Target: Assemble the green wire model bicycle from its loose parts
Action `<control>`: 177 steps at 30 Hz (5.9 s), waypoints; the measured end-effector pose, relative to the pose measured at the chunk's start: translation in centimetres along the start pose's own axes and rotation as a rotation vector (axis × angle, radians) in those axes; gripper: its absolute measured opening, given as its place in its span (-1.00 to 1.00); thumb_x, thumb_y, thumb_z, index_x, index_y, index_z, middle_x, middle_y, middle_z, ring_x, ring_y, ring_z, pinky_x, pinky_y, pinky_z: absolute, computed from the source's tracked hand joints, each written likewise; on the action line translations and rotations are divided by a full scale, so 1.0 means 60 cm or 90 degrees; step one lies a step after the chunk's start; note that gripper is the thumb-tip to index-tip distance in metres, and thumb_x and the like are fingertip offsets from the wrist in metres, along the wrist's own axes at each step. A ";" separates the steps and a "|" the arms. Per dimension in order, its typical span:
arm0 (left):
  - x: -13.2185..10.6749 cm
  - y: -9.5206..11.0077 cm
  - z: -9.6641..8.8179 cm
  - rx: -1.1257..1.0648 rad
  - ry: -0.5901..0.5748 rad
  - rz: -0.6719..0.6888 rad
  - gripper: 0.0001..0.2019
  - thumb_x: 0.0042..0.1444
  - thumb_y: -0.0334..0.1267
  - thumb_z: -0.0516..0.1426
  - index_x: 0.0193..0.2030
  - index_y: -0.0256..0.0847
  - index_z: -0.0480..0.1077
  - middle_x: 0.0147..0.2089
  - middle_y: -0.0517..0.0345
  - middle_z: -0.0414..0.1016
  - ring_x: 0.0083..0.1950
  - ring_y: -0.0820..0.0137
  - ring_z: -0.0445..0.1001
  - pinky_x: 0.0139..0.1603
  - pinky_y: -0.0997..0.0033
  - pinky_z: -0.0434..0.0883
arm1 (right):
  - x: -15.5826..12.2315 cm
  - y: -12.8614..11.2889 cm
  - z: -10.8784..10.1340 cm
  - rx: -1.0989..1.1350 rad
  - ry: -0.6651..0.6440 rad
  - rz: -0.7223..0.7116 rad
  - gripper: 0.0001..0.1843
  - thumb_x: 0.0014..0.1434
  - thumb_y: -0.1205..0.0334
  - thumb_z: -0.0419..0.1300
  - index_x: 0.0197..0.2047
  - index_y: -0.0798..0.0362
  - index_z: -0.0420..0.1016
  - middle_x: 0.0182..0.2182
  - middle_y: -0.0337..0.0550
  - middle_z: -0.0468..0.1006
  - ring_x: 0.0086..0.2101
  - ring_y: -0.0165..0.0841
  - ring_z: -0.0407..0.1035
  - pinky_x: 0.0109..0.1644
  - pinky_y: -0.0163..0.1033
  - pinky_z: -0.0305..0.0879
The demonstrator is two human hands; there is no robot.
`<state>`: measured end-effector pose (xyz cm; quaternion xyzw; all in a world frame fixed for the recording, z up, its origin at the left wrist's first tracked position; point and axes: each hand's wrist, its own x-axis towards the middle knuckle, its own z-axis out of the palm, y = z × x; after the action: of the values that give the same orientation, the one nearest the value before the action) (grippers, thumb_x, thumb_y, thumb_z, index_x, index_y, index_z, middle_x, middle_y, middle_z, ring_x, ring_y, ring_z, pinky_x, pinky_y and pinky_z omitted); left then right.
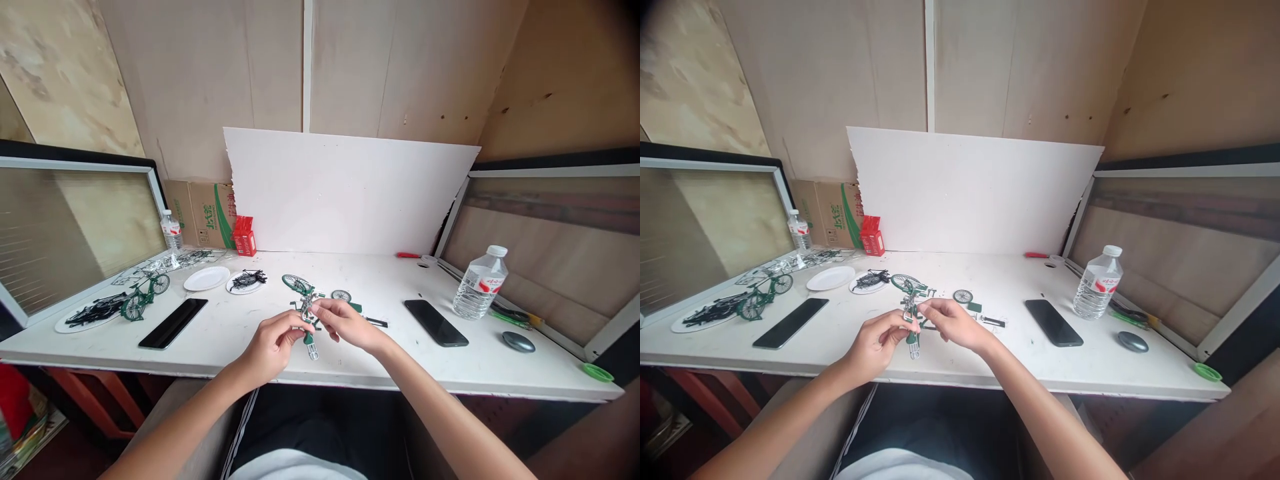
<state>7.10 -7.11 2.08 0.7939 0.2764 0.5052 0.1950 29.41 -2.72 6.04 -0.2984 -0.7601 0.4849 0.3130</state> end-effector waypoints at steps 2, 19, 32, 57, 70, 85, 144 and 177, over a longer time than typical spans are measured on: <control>0.001 -0.006 0.002 0.002 0.023 -0.005 -0.78 0.47 -0.28 0.08 -0.06 -0.18 0.58 -0.14 -0.04 0.64 -0.13 0.32 0.60 -0.08 0.35 0.54 | 0.004 0.013 -0.005 -0.004 0.032 0.019 -0.44 0.42 -0.29 0.09 -0.11 0.07 0.59 -0.37 -0.23 0.39 -0.46 -0.47 0.18 -0.41 -0.33 0.24; -0.010 -0.128 0.006 -0.079 0.254 -0.215 -0.67 0.34 -0.08 0.24 0.08 -0.30 0.47 0.03 -0.15 0.59 -0.08 0.31 0.60 -0.07 0.36 0.48 | 0.036 0.108 0.008 0.071 0.198 -0.004 -0.51 0.26 -0.14 0.37 0.07 0.05 0.67 0.04 0.06 0.67 0.04 -0.15 0.55 0.21 0.00 0.38; -0.006 -0.137 0.006 -0.198 0.256 -0.298 -0.59 0.19 -0.05 0.35 0.06 -0.25 0.45 -0.02 -0.09 0.56 -0.51 0.58 0.33 -0.59 0.53 0.25 | 0.046 0.162 0.059 0.110 0.149 -0.042 -0.58 0.29 -0.15 0.33 0.03 -0.02 0.68 -0.10 -0.02 0.74 0.00 -0.12 0.62 0.22 0.03 0.47; -0.004 -0.122 0.000 -0.213 0.189 -0.334 -0.52 0.12 0.00 0.40 0.05 -0.27 0.48 -0.04 -0.05 0.59 -0.61 0.65 0.30 -0.60 0.50 0.29 | 0.042 0.158 0.069 0.054 0.207 -0.089 -0.56 0.33 -0.21 0.29 -0.04 0.00 0.69 -0.13 0.00 0.74 -0.07 -0.11 0.63 0.10 0.01 0.55; -0.006 -0.129 0.001 -0.230 0.180 -0.338 -0.51 0.11 -0.02 0.40 0.06 -0.26 0.46 0.10 -0.19 0.61 -0.63 0.70 0.22 -0.66 0.54 0.22 | 0.043 0.158 0.071 -0.002 0.212 -0.089 -0.57 0.35 -0.16 0.27 -0.05 0.03 0.69 -0.20 -0.02 0.73 -0.16 -0.18 0.61 -0.05 -0.10 0.54; -0.007 -0.128 0.000 -0.214 0.174 -0.332 -0.52 0.14 -0.02 0.38 0.06 -0.26 0.46 0.09 -0.18 0.60 -0.62 0.68 0.25 -0.63 0.53 0.25 | 0.039 0.150 0.076 -0.131 0.244 -0.140 -0.67 0.43 -0.05 0.20 -0.12 -0.01 0.69 -0.19 -0.04 0.72 -0.14 -0.17 0.59 -0.01 -0.09 0.50; -0.008 -0.127 -0.002 -0.229 0.118 -0.354 -0.48 0.01 0.02 0.47 -0.03 -0.29 0.53 -0.11 -0.06 0.63 -0.65 0.62 0.34 -0.65 0.50 0.30 | 0.032 0.137 0.081 -0.304 0.302 -0.270 -0.76 0.52 0.19 0.11 -0.07 -0.05 0.62 -0.18 -0.03 0.63 -0.09 -0.14 0.40 0.07 0.01 0.36; -0.005 -0.118 -0.002 -0.248 0.142 -0.369 -0.47 -0.01 0.03 0.48 -0.04 -0.28 0.52 -0.05 -0.10 0.65 -0.63 0.59 0.38 -0.58 0.43 0.37 | 0.027 0.131 0.091 -0.469 0.351 -0.257 -0.75 0.47 0.07 0.22 -0.17 0.00 0.65 -0.34 -0.07 0.59 -0.27 -0.20 0.37 -0.13 -0.07 0.33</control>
<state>5.18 -1.86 -2.25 0.5706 0.4084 0.5555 0.4462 25.39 -1.76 -2.73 -0.3533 -0.8125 0.0172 0.4634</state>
